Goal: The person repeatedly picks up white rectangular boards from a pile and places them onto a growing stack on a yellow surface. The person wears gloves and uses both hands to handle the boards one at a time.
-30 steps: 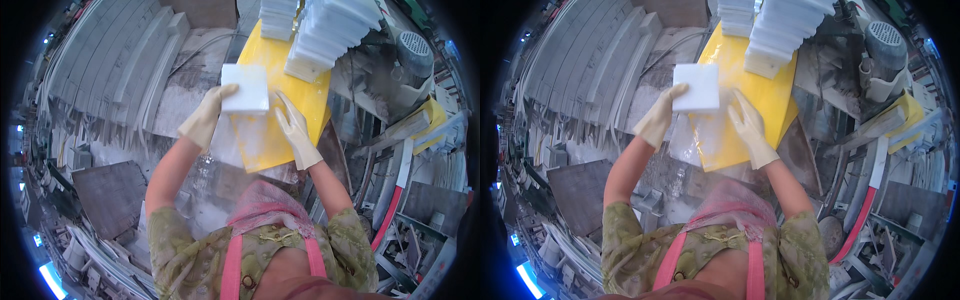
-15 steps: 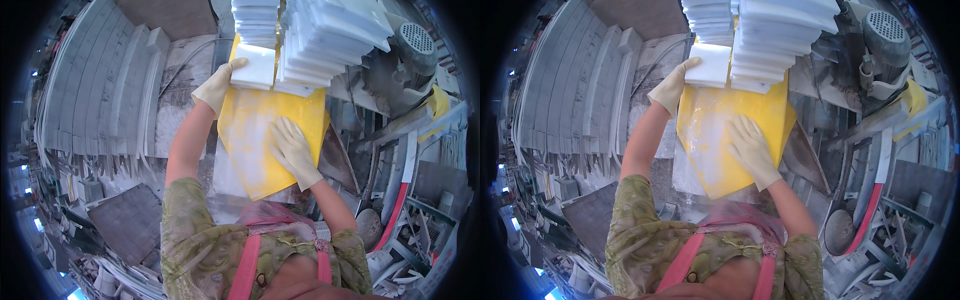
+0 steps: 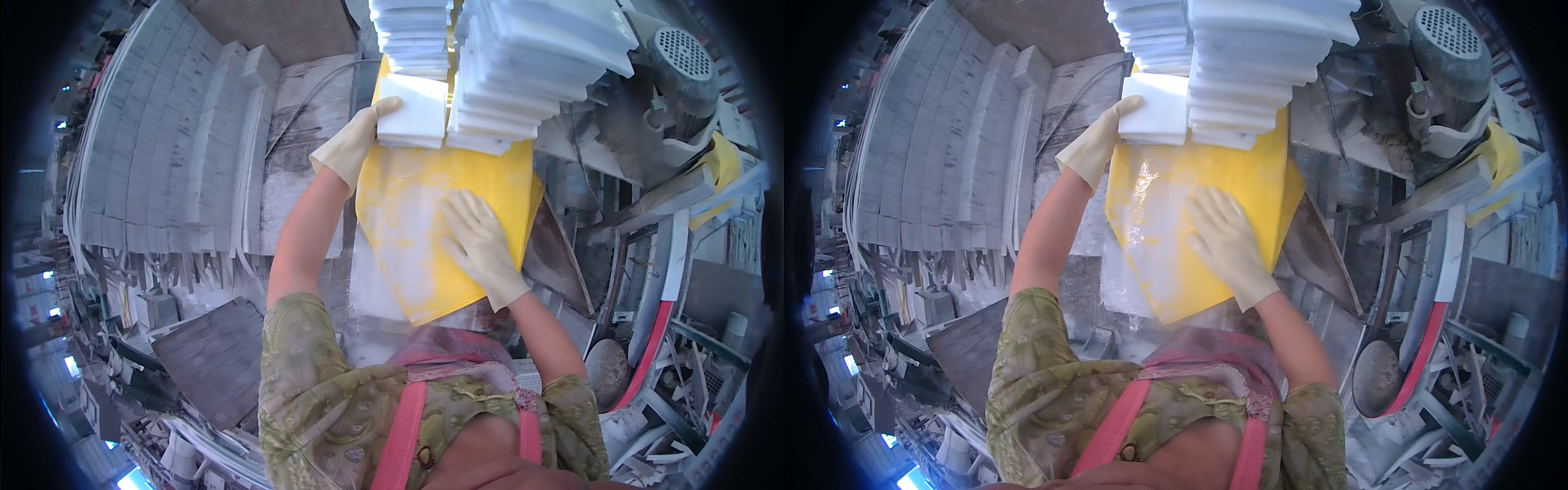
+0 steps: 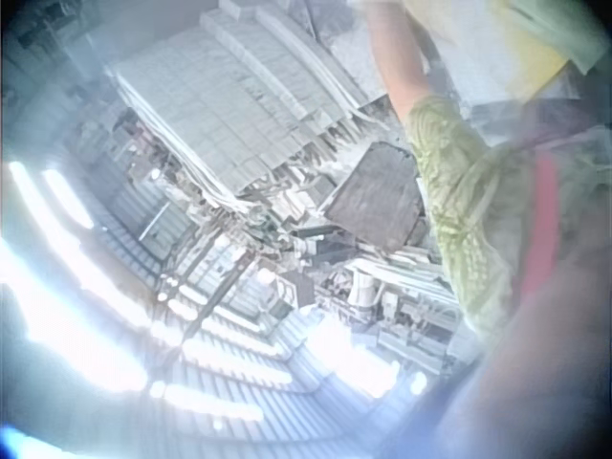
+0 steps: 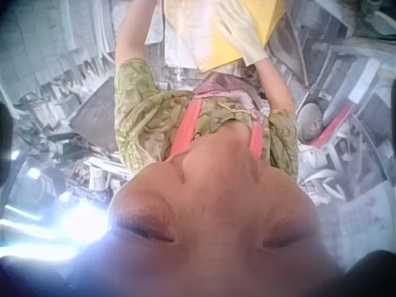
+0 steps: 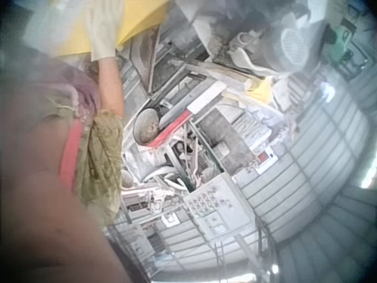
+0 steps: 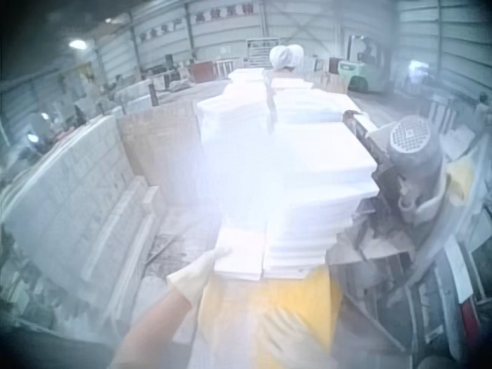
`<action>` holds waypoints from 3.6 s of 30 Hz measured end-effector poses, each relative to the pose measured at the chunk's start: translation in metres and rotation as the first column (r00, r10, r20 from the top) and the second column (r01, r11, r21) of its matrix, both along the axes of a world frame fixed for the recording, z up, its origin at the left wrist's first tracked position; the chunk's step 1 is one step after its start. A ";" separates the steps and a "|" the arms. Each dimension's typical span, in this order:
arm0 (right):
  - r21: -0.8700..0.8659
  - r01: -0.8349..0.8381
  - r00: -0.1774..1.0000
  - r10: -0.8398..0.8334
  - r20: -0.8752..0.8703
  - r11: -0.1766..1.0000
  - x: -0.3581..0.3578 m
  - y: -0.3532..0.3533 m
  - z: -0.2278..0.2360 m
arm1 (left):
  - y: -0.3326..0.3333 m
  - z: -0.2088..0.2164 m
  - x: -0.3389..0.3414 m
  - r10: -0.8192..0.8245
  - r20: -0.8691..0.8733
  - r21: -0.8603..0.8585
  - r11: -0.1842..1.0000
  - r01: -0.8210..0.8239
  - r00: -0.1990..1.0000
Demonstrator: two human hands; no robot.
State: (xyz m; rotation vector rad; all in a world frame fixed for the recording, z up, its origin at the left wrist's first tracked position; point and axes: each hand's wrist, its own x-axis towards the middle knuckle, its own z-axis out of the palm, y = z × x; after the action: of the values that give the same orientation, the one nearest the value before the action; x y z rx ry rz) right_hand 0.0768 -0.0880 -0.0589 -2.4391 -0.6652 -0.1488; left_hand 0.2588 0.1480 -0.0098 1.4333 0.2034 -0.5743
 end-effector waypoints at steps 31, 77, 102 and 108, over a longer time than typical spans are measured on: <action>-0.074 -0.005 1.000 0.004 -0.016 0.997 -0.002 0.001 -0.006 | -0.023 -0.007 -0.012 -0.537 0.467 0.872 0.413 -0.264 0.703; 0.023 0.020 1.000 -0.019 -0.010 1.000 0.002 0.001 0.005 | -0.029 -0.041 -0.027 -0.556 0.768 0.625 0.543 -0.561 0.318; 0.034 0.021 1.000 -0.021 -0.019 0.999 0.002 0.000 0.005 | 0.004 -0.027 -0.026 -0.661 0.706 0.706 0.627 -0.330 0.255; 0.044 0.031 0.999 -0.031 -0.007 0.999 0.002 0.001 0.005 | -0.014 -0.024 -0.053 -0.673 0.595 0.777 0.342 -0.528 0.440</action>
State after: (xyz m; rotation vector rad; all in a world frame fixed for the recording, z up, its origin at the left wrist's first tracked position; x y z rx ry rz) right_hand 0.0788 -0.0871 -0.0539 -2.4073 -0.6148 -0.1664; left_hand 0.2062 0.1336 -0.0337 2.8007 -0.6059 0.5547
